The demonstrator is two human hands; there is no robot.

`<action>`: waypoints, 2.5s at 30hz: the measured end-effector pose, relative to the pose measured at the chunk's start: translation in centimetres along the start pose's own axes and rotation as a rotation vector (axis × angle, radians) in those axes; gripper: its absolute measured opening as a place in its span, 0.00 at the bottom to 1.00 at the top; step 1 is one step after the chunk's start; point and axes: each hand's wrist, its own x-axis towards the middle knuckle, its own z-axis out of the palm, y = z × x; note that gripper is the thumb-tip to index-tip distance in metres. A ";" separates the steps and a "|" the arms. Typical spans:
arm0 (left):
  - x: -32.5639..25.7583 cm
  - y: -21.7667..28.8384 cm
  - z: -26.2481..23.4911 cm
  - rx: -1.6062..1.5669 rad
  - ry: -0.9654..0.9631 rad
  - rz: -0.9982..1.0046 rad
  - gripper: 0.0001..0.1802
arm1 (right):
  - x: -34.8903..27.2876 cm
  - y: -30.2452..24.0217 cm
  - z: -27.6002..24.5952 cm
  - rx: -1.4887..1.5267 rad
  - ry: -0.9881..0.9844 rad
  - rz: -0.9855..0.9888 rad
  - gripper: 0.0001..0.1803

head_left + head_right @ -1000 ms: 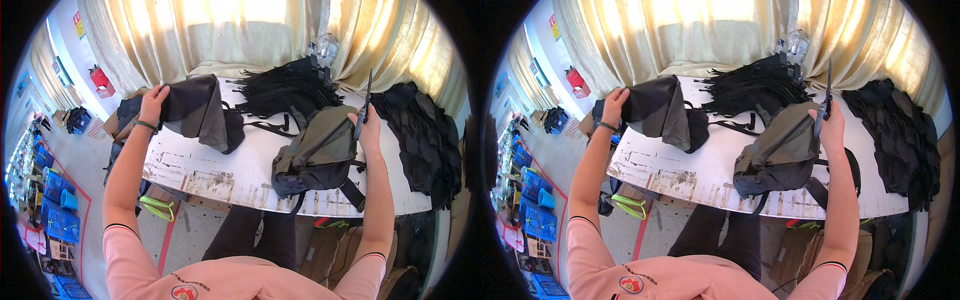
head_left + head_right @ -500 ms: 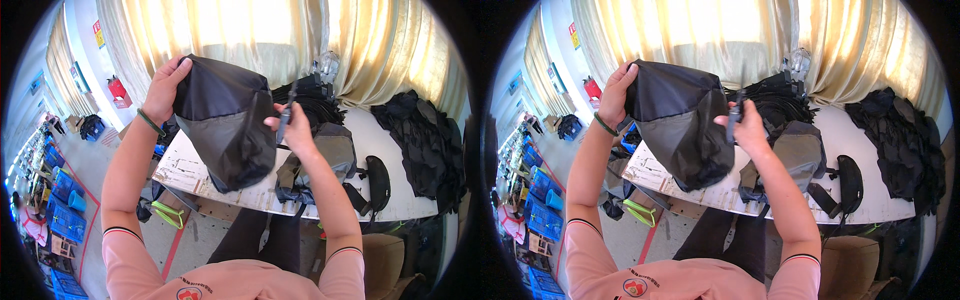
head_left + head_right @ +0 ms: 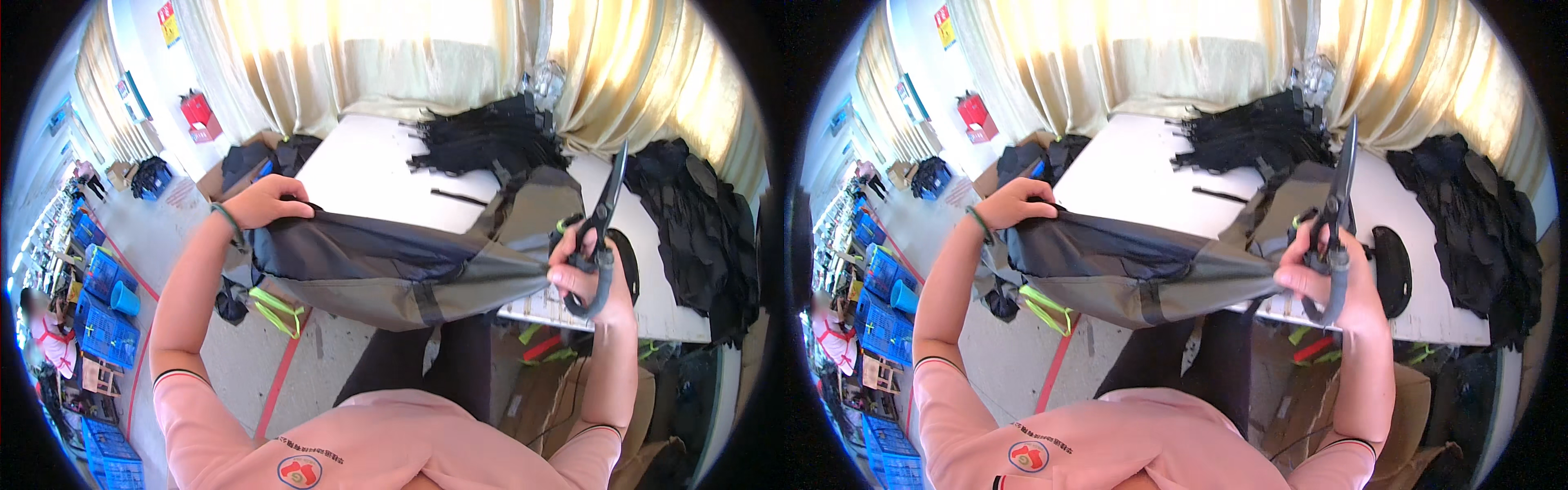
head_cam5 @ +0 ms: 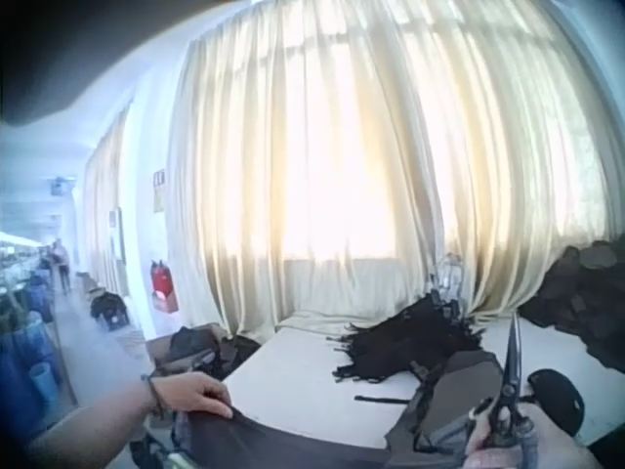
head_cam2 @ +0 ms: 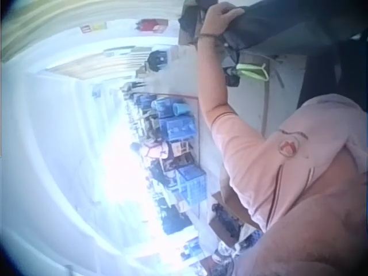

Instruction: Inspecting and trimming loose threads from fabric pieces using scissors in a factory setting.

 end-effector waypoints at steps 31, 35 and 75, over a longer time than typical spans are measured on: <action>-5.4 2.7 30.1 -0.865 -0.217 0.281 0.05 | -9.4 14.3 4.8 -0.591 -0.266 0.132 0.16; -6.4 2.2 28.5 -0.807 -0.226 0.239 0.08 | -5.0 13.6 8.3 -0.688 -0.559 0.086 0.20; -7.6 -7.1 28.2 -0.805 -0.352 -0.001 0.16 | -6.5 16.5 2.2 -0.475 -0.340 0.441 0.18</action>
